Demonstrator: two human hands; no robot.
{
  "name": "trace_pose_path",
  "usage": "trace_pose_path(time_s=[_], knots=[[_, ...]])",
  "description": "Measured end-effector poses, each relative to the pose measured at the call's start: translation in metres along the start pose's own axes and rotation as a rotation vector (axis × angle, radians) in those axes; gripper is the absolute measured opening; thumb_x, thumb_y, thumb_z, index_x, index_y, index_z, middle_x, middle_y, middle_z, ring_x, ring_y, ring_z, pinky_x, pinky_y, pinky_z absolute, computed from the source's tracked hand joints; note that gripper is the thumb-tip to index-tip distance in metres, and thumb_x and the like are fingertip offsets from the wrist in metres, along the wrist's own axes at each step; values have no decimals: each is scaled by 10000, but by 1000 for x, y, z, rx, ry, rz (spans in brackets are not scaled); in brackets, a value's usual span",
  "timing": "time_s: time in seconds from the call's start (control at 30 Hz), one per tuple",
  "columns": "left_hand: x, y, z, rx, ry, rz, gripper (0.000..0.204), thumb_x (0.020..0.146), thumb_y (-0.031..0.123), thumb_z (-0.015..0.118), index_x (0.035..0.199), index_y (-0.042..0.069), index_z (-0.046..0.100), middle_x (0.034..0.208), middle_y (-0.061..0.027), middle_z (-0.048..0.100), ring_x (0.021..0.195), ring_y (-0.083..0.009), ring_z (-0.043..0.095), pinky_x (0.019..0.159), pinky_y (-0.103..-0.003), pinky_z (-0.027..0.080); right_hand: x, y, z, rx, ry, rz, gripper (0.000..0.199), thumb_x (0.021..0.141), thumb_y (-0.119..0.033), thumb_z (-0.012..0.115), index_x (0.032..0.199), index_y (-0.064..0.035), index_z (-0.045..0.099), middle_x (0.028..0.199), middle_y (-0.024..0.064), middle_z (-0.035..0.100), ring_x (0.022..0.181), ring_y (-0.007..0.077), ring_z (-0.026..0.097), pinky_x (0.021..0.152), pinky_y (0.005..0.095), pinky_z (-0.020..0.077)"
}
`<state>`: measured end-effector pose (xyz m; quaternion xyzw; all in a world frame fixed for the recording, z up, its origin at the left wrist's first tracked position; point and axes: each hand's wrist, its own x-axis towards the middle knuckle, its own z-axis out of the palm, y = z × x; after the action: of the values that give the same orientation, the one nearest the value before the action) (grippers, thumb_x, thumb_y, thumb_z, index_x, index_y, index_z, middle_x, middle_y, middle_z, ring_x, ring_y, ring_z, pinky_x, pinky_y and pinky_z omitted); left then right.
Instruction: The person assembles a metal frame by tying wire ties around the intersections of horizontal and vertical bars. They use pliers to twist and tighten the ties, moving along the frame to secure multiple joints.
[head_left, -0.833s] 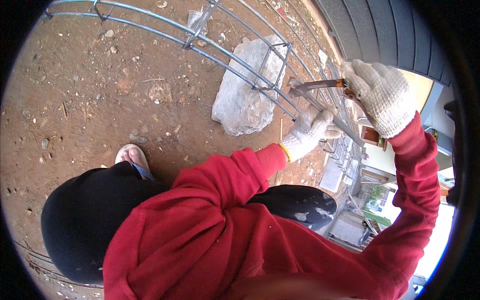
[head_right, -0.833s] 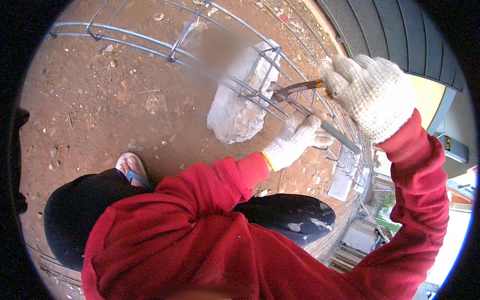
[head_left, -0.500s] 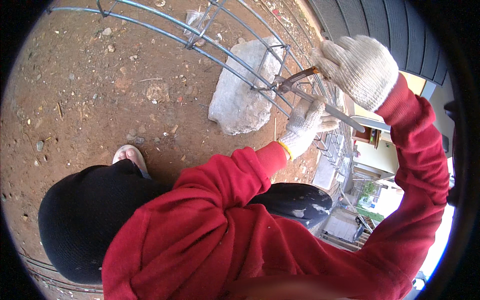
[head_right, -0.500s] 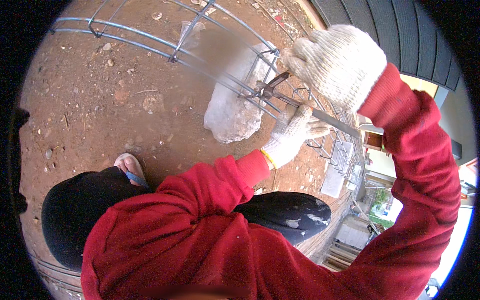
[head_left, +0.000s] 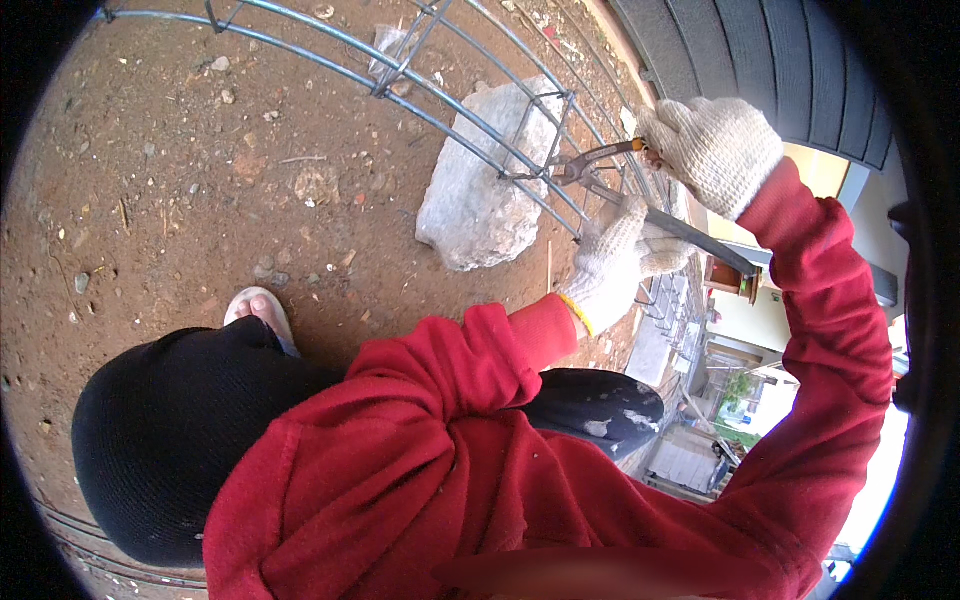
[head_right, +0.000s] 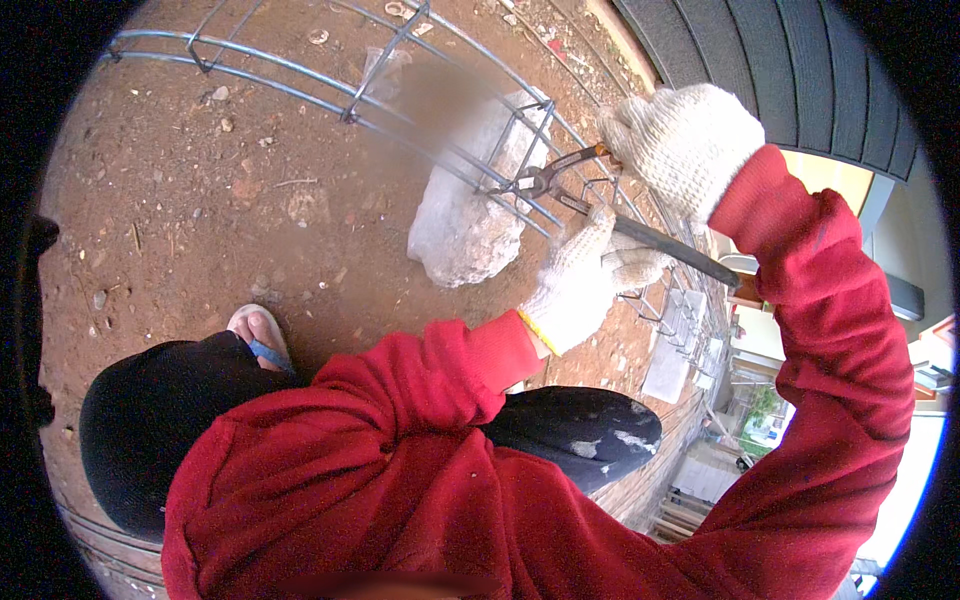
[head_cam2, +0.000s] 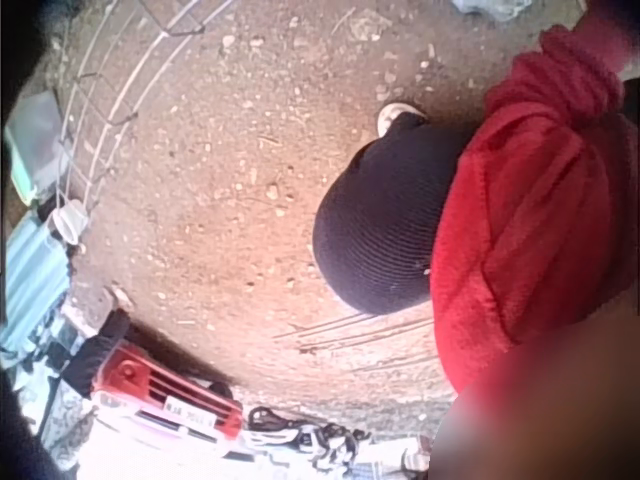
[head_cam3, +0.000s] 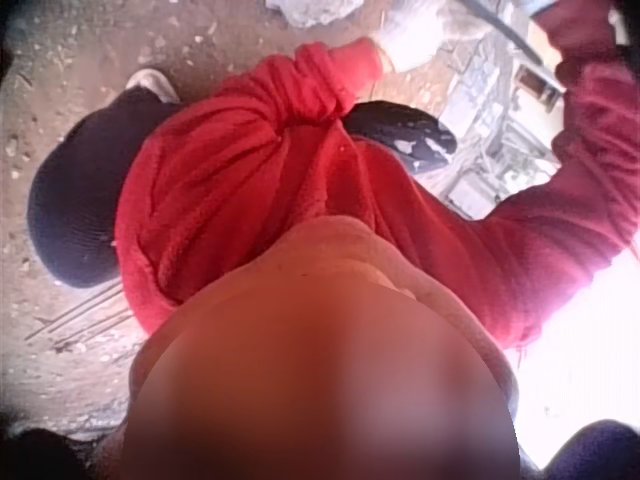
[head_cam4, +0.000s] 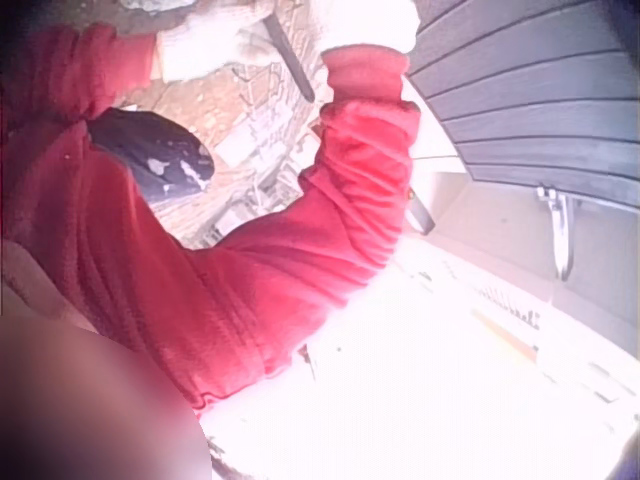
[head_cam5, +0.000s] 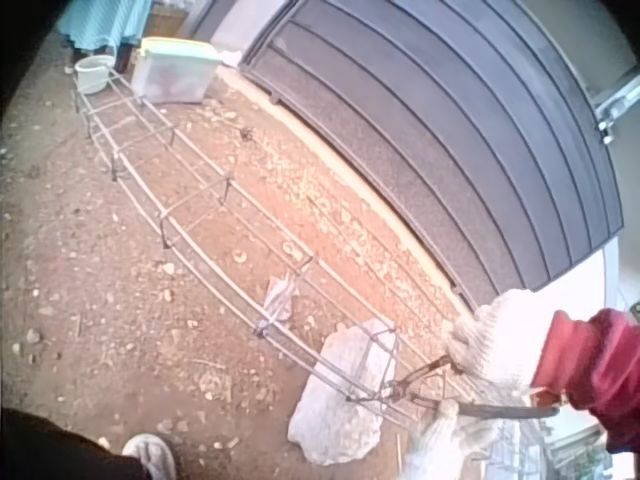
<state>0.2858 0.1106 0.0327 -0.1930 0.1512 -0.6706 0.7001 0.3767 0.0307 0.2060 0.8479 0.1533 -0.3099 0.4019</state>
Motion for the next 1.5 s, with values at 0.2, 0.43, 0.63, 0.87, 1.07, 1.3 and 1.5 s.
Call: trace_pose_path(time_s=[0.2, 0.43, 0.63, 0.87, 1.07, 1.3, 1.5], knots=[[6, 4, -3, 198, -34, 56, 588, 998, 450, 456, 1151, -117, 490, 1067, -280, 630, 1007, -351, 655, 881, -404, 561, -9, -10, -3, 4, 64, 20, 254, 855, -203, 557, 1064, -72, 619, 829, 96, 600, 756, 288, 637, 606, 406, 518], [6, 5, -5, 171, -61, 93, 418, 987, 358, 523, 1173, -13, 473, 1074, -265, 624, 994, -354, 661, 871, -438, 574, -1, 0, -20, -80, 175, -105, 281, 821, -215, 586, 1051, -58, 623, 870, 74, 597, 789, 261, 632, 621, 382, 519], [8, 2, -5, 156, -78, 133, 324, 977, 302, 560, 1113, 19, 482, 1077, -254, 615, 977, -364, 663, 868, -449, 575, 1, 1, -19, -101, 178, -174, 335, 811, -233, 587, 1099, -66, 622, 908, 71, 602, 810, 254, 631, 647, 368, 526], [-1, 1, 2, 99, -62, 184, 415, 984, 360, 534, 1122, -29, 488, 1059, -254, 617, 979, -360, 664, 883, -434, 570, 7, -1, -10, -25, 163, -121, 346, 820, -231, 573, 1120, -63, 611, 909, 85, 604, 821, 260, 630, 660, 382, 524], [-2, 7, 11, 22, 4, 110, 492, 994, 425, 484, 1134, -47, 495, 1065, -261, 619, 1006, -348, 657, 892, -415, 567, 1, -5, -11, 21, 45, -37, 339, 819, -216, 575, 1113, -49, 609, 894, 93, 602, 822, 278, 630, 670, 403, 521], [-2, 6, 10, 49, -102, 117, 488, 1012, 404, 444, 1177, -55, 442, 1139, -298, 572, 1093, -375, 612, 951, -437, 534, -2, -6, -16, 25, 59, -56, 350, 814, -225, 585, 1104, -29, 605, 903, 110, 597, 817, 296, 626, 668, 405, 522], [0, 6, 6, 18, -71, 91, 480, 1026, 378, 410, 1265, -37, 385, 1215, -314, 539, 1133, -379, 592, 983, -428, 516, -2, -2, -7, 35, 68, -80, 374, 806, -239, 606, 1112, -23, 606, 913, 110, 600, 837, 297, 626, 689, 413, 522]])
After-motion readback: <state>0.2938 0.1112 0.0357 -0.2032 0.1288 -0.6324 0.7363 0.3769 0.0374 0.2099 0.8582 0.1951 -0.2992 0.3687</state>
